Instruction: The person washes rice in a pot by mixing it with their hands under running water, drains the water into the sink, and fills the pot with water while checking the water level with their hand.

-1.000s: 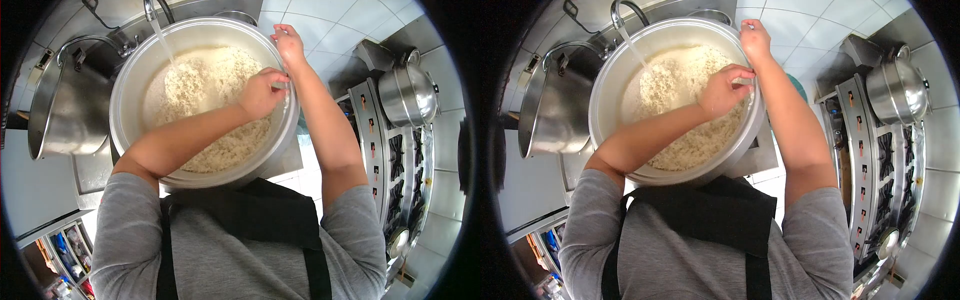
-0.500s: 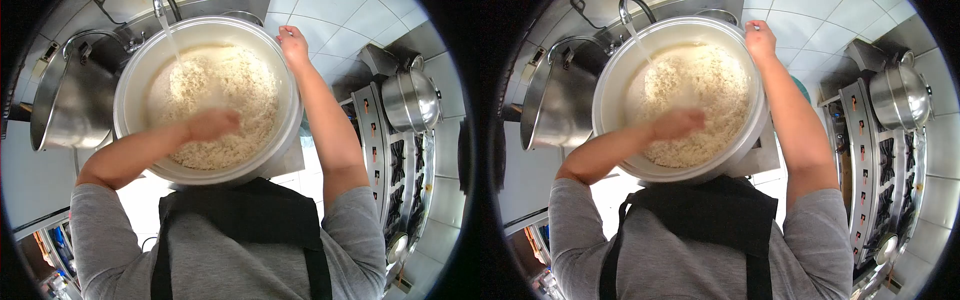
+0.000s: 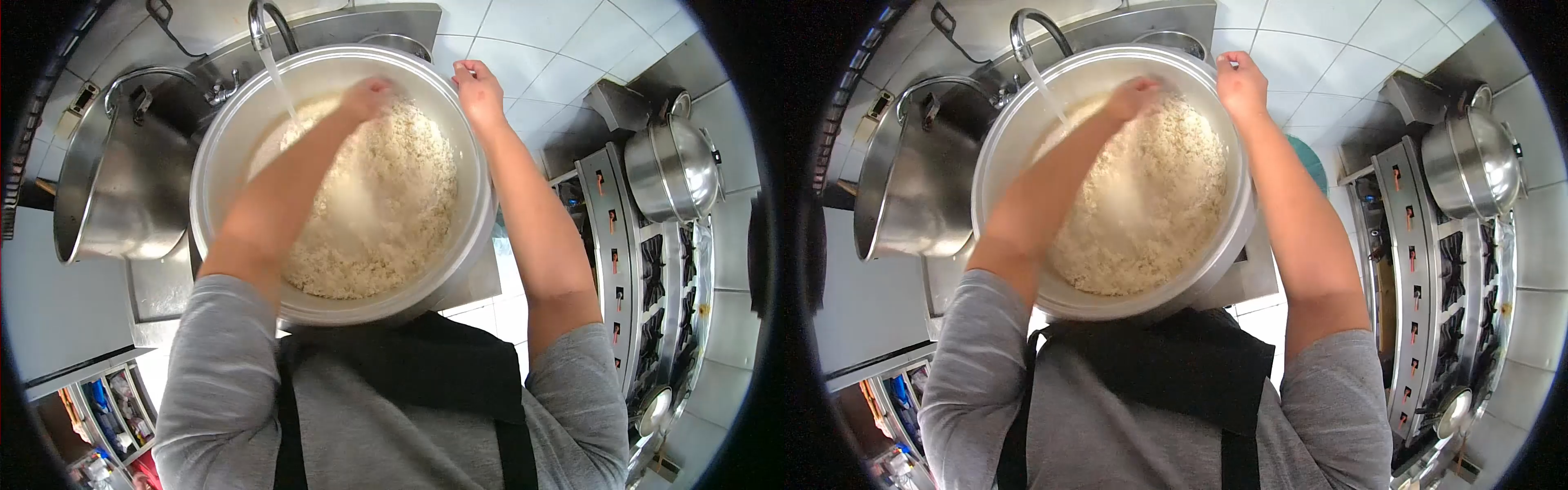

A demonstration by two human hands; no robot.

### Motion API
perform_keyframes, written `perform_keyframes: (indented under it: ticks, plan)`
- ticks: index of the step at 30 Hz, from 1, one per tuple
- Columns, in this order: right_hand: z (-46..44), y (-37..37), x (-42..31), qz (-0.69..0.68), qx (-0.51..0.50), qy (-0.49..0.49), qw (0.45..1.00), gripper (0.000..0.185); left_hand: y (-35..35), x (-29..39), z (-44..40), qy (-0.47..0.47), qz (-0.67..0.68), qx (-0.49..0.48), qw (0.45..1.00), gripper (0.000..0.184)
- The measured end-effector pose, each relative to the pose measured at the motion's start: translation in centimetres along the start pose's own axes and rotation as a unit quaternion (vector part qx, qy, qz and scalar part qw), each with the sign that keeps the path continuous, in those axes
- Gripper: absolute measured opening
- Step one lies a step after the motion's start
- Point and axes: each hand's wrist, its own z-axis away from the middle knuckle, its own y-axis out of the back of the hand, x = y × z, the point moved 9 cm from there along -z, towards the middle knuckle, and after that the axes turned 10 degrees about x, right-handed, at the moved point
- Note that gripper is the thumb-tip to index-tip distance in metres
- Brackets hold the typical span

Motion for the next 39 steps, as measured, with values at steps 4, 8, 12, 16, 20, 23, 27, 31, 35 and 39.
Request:
perform_keyframes:
  ticks: [4,8,12,16,20,23,27,31,35,39]
  plan:
    - [-0.5,-0.4,0.7,-0.036,0.005,0.007,0.999,0.030,-9.8,3.7,6.8,-0.118,-0.257,0.058,0.957,0.016]
    - [-0.2,-0.1,-0.2,0.015,0.006,0.033,0.999,0.031,-12.3,2.1,19.1,-0.184,-0.222,-0.087,0.954,0.018]
    - [0.4,-0.1,-1.0,0.045,-0.010,0.048,0.998,0.032,-8.4,1.3,28.3,-0.316,-0.280,-0.421,0.803,0.023]
    - [0.9,0.0,-1.9,0.086,-0.030,0.049,0.995,0.032,-1.2,-0.5,28.3,-0.451,-0.391,-0.488,0.637,0.032]
    - [1.0,0.1,-2.5,0.096,-0.034,0.053,0.993,0.031,2.3,-2.8,17.1,-0.463,-0.517,-0.343,0.633,0.035]
    - [1.0,-0.1,-2.6,0.103,-0.037,0.055,0.992,0.030,-2.1,0.7,16.1,-0.581,-0.492,-0.300,0.575,0.036]
    - [1.2,-0.2,-2.6,0.093,-0.039,0.057,0.993,0.030,-5.4,1.5,12.7,-0.568,-0.467,-0.248,0.631,0.035]
    - [1.3,0.0,-2.6,0.097,-0.043,0.047,0.993,0.032,-0.3,1.0,9.0,-0.432,-0.565,-0.167,0.683,0.039]
    - [1.1,-0.2,-2.2,0.092,-0.046,0.050,0.993,0.033,7.1,-0.2,11.2,-0.229,-0.646,-0.153,0.712,0.051]
    - [1.2,-0.5,-2.4,0.108,-0.058,0.061,0.991,0.034,10.6,-1.4,18.4,-0.062,-0.716,-0.179,0.672,0.059]
